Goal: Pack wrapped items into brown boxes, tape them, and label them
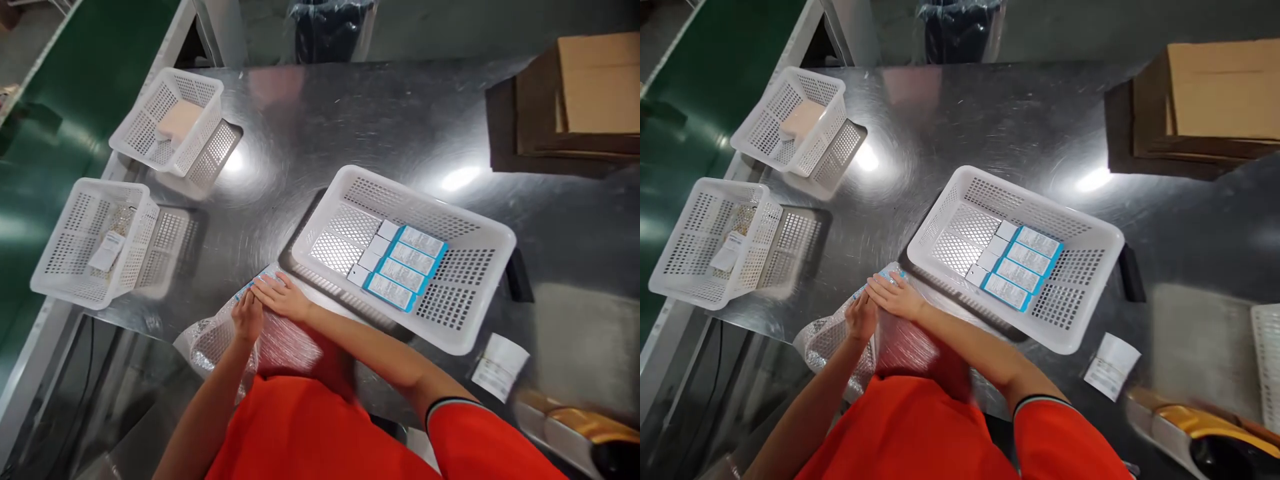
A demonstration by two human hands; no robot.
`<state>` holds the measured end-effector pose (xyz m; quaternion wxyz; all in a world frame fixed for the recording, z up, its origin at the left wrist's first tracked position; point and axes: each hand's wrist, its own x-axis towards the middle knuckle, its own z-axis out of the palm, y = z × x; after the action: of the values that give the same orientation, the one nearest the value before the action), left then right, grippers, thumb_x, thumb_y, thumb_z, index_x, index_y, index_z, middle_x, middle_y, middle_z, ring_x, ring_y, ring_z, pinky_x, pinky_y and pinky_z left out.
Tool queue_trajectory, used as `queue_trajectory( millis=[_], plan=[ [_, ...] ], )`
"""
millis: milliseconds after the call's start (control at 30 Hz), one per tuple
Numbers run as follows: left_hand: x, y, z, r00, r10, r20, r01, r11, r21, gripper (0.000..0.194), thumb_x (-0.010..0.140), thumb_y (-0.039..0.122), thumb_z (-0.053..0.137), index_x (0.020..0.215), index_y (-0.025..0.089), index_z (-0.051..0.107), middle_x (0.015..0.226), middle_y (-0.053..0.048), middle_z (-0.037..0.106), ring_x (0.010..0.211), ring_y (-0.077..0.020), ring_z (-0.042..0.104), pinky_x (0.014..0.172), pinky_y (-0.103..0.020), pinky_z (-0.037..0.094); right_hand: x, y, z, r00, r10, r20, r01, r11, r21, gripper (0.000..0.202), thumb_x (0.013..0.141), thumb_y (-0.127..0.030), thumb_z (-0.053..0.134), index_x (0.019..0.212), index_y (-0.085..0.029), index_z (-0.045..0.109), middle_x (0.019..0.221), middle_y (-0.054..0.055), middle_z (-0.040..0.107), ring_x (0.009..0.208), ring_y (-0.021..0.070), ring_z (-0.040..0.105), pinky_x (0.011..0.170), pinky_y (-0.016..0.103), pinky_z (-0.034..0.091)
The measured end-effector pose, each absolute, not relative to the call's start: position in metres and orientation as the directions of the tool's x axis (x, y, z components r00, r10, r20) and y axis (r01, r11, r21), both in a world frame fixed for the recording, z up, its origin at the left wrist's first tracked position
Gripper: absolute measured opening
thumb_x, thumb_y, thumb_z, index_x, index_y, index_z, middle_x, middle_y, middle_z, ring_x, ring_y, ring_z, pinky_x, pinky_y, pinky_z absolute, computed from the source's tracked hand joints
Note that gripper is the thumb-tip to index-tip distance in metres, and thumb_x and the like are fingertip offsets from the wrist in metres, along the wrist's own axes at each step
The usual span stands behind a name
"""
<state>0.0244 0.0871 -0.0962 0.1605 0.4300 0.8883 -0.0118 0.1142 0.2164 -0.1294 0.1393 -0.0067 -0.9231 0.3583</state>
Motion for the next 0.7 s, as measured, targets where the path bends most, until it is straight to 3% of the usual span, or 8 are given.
queue_trajectory(
  millis=[100, 200, 300, 467, 567, 700],
  plan=[
    [0.027, 0.086, -0.097, -0.567, 0.778, -0.270, 0.780, 0.613, 0.129, 0.030, 0.093, 0.013, 0.040, 0.103, 0.016, 0.068, 0.118, -0.013, 0.068, 0.112, -0.0235, 0.062, 0.090, -0.034, 0.049, 0.101, 0.220, -0.135, -0.941, -0.026, 0.338, -0.180, 0.883, -0.433, 0.025, 0.097, -0.016, 0.042, 0.108, -0.015, 0.065, 0.103, 0.011, 0.070, 0.113, 0.0214, 0.057, 0.104, 0.047, 0.040],
    [0.025, 0.084, -0.097, -0.561, 0.786, -0.260, 0.787, 0.604, 0.128, 0.028, 0.091, 0.011, 0.041, 0.096, 0.017, 0.068, 0.120, -0.012, 0.067, 0.114, -0.0226, 0.061, 0.091, -0.033, 0.048, 0.094, 0.225, -0.139, -0.926, -0.156, 0.344, -0.249, 0.936, -0.247, 0.028, 0.097, -0.015, 0.042, 0.084, -0.014, 0.066, 0.087, 0.010, 0.069, 0.102, 0.0203, 0.061, 0.101, 0.045, 0.042],
    [0.006, 0.089, -0.092, -0.549, 0.785, -0.287, 0.795, 0.596, 0.111, 0.030, 0.093, 0.013, 0.037, 0.099, 0.017, 0.066, 0.115, -0.011, 0.069, 0.108, -0.0215, 0.063, 0.085, -0.031, 0.047, 0.080, 0.232, -0.132, -0.963, -0.170, 0.211, -0.219, 0.948, -0.233, 0.027, 0.097, -0.015, 0.044, 0.084, -0.014, 0.067, 0.090, 0.009, 0.070, 0.097, 0.0192, 0.062, 0.095, 0.042, 0.043],
    [-0.065, 0.113, -0.085, -0.491, 0.775, -0.398, 0.825, 0.560, 0.071, 0.025, 0.093, 0.023, 0.042, 0.094, 0.016, 0.066, 0.085, -0.009, 0.071, 0.079, -0.0224, 0.067, 0.063, -0.029, 0.043, 0.019, 0.250, -0.105, -0.985, -0.160, -0.063, -0.139, 0.955, -0.261, 0.021, 0.091, -0.019, 0.055, 0.080, -0.014, 0.071, 0.083, 0.008, 0.071, 0.077, 0.0178, 0.064, 0.084, 0.036, 0.040],
    [-0.088, 0.123, -0.086, -0.439, 0.788, -0.432, 0.852, 0.518, 0.078, 0.022, 0.092, 0.024, 0.045, 0.097, 0.016, 0.065, 0.087, -0.007, 0.070, 0.082, -0.0205, 0.065, 0.064, -0.027, 0.041, -0.012, 0.258, -0.094, -0.954, -0.165, -0.251, -0.097, 0.960, -0.262, 0.019, 0.087, -0.020, 0.058, 0.077, -0.015, 0.073, 0.082, 0.008, 0.073, 0.078, 0.0187, 0.064, 0.077, 0.034, 0.037],
    [-0.073, 0.115, -0.085, -0.413, 0.809, -0.418, 0.876, 0.478, 0.061, 0.030, 0.094, 0.016, 0.036, 0.104, 0.012, 0.064, 0.106, -0.012, 0.067, 0.091, -0.0209, 0.064, 0.073, -0.030, 0.044, -0.017, 0.262, -0.093, -0.947, -0.186, -0.262, -0.119, 0.961, -0.251, 0.020, 0.087, -0.021, 0.056, 0.082, -0.016, 0.075, 0.088, 0.009, 0.073, 0.081, 0.0191, 0.063, 0.079, 0.034, 0.033]
  ],
)
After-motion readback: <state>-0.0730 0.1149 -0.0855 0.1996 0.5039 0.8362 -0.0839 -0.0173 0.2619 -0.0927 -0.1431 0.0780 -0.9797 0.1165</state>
